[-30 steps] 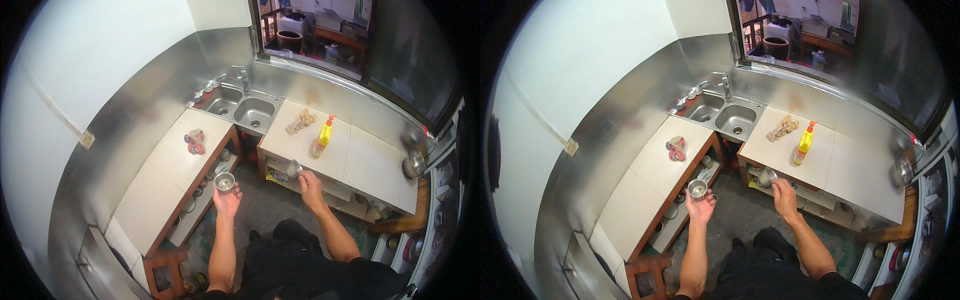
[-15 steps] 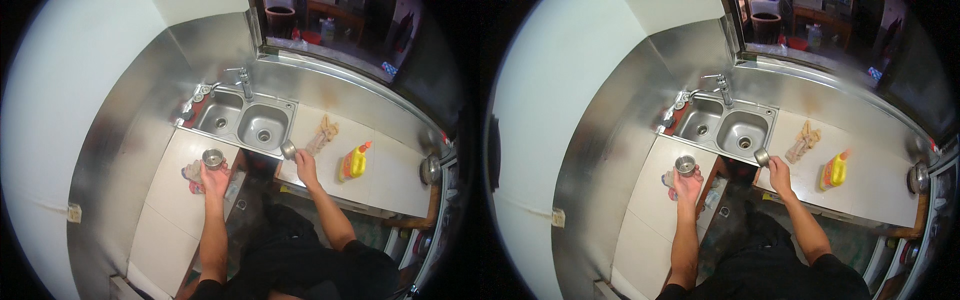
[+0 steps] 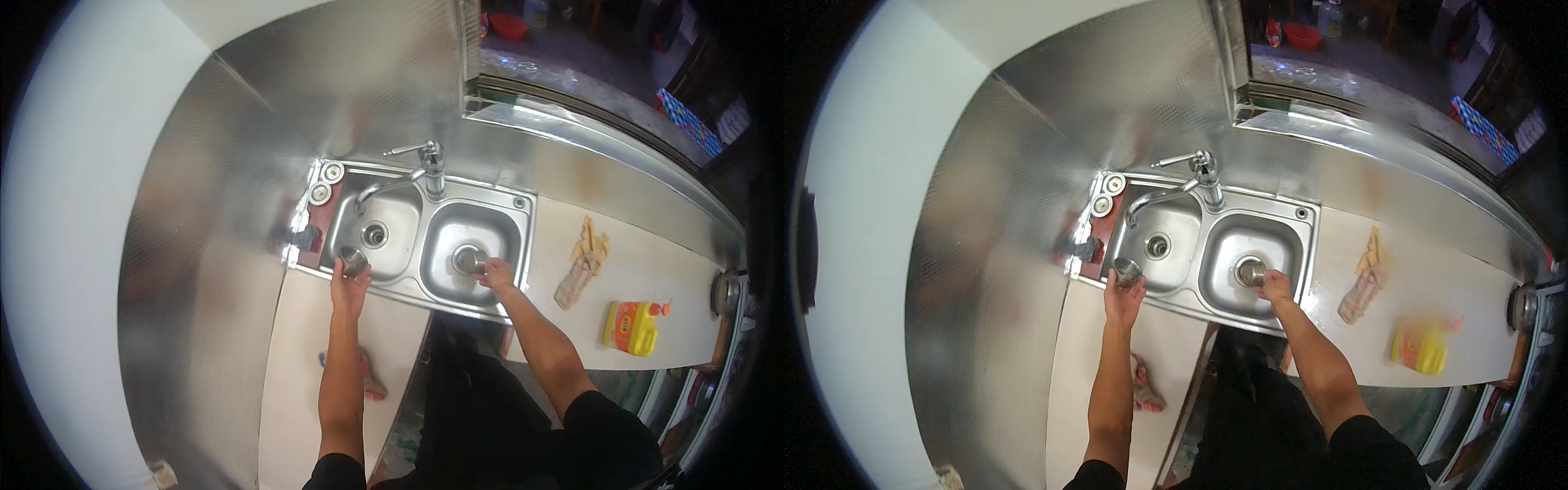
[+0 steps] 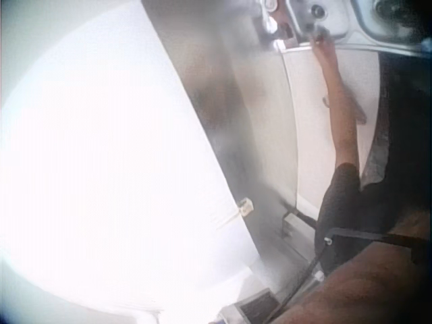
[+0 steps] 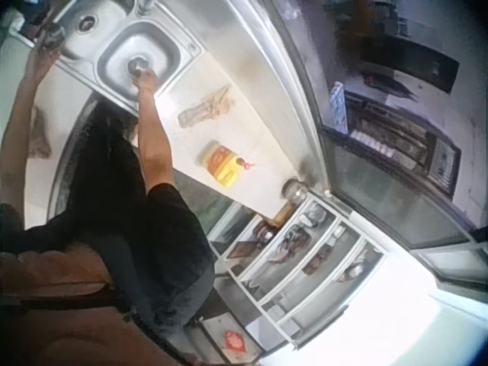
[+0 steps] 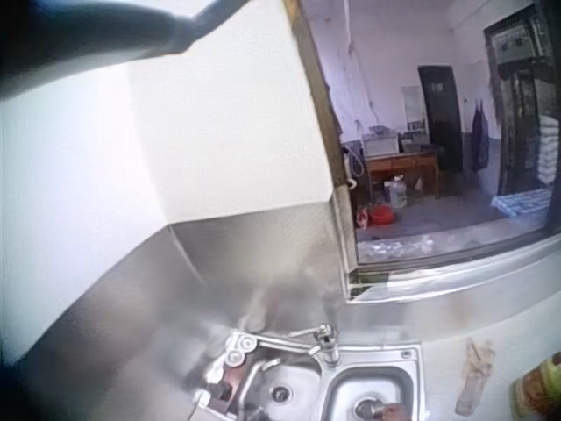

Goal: The person cleans a stainless steel double-basin kitchen sink using a cloth and a sponge. They wipe the sink basins, the faucet, and the surrounding backsplash. The person removes the drain strainers, disposes of the collected debris into a trash bin, and then rinses and re-installs the strainers.

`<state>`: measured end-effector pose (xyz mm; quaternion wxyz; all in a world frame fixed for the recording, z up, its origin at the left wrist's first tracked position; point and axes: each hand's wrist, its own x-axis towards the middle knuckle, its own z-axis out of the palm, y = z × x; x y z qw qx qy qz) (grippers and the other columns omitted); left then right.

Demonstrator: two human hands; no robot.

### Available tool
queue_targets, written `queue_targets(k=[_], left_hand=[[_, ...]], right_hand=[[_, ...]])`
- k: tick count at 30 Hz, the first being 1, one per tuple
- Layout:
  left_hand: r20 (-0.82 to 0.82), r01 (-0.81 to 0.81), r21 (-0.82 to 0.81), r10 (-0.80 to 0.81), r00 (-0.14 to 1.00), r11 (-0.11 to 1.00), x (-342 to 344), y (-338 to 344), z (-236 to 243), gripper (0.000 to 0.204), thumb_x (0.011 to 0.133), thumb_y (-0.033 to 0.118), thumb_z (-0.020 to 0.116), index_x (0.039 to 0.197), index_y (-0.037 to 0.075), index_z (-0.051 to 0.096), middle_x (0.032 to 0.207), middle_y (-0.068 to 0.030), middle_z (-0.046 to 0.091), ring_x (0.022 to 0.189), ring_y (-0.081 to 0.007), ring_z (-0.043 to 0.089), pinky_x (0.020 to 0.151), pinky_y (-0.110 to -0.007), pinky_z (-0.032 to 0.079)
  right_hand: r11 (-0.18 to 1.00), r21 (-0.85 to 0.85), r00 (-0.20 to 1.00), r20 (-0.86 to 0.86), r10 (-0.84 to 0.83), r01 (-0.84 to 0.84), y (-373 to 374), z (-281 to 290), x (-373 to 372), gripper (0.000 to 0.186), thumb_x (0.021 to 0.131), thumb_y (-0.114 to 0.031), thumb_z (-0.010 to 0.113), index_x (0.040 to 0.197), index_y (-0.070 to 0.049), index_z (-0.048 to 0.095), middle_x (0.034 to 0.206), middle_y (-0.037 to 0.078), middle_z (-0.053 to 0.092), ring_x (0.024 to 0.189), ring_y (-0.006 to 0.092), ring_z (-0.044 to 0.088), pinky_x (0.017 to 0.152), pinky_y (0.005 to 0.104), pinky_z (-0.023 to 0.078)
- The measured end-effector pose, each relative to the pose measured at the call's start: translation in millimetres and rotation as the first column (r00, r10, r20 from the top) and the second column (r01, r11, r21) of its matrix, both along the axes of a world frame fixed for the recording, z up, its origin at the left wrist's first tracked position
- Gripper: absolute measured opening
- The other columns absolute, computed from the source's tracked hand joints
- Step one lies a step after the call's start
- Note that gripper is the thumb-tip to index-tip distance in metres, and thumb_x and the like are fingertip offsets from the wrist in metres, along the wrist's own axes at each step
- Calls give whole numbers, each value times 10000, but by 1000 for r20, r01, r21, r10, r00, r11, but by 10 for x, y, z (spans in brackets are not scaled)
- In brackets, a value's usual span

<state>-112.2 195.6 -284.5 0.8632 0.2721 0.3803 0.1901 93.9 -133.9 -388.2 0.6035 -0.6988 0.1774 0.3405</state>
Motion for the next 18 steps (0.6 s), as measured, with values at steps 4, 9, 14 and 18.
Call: queue_targets(k=[4,9,14,18], left_hand=[[-74,58,-5,-59,996,998,448,569,-654,507,970,481,636,1320,123,553,1216,-71,622,1126,-325,615,827,-408,488],[-349,155,69,-122,929,985,1021,747,-1306,604,923,361,708,1404,77,478,1283,-132,588,1172,-311,593,893,-442,520],[-681,608,675,37,731,418,940,1402,-2183,739,768,90,823,1403,32,450,1311,-204,533,1173,-344,575,921,-412,520],[-784,761,621,132,606,190,1395,1053,-2246,683,718,88,843,1303,42,493,1235,-227,505,1180,-415,516,1002,-465,479]], right_hand=[[995,-35,972,-213,-101,95,261,-732,174,191,1003,-79,506,1161,-71,613,1010,122,675,728,265,737,565,346,605],[995,-89,978,-202,-61,43,34,-1557,389,264,1002,-88,497,1258,-64,553,1043,136,677,756,273,743,591,365,626],[980,-191,985,-168,30,-62,560,-1617,345,320,1017,-183,508,1247,18,603,976,179,711,746,272,752,557,362,619],[704,-631,898,24,438,-326,287,-1410,417,307,987,-240,541,1108,-2,694,954,215,734,859,327,745,728,427,599]])
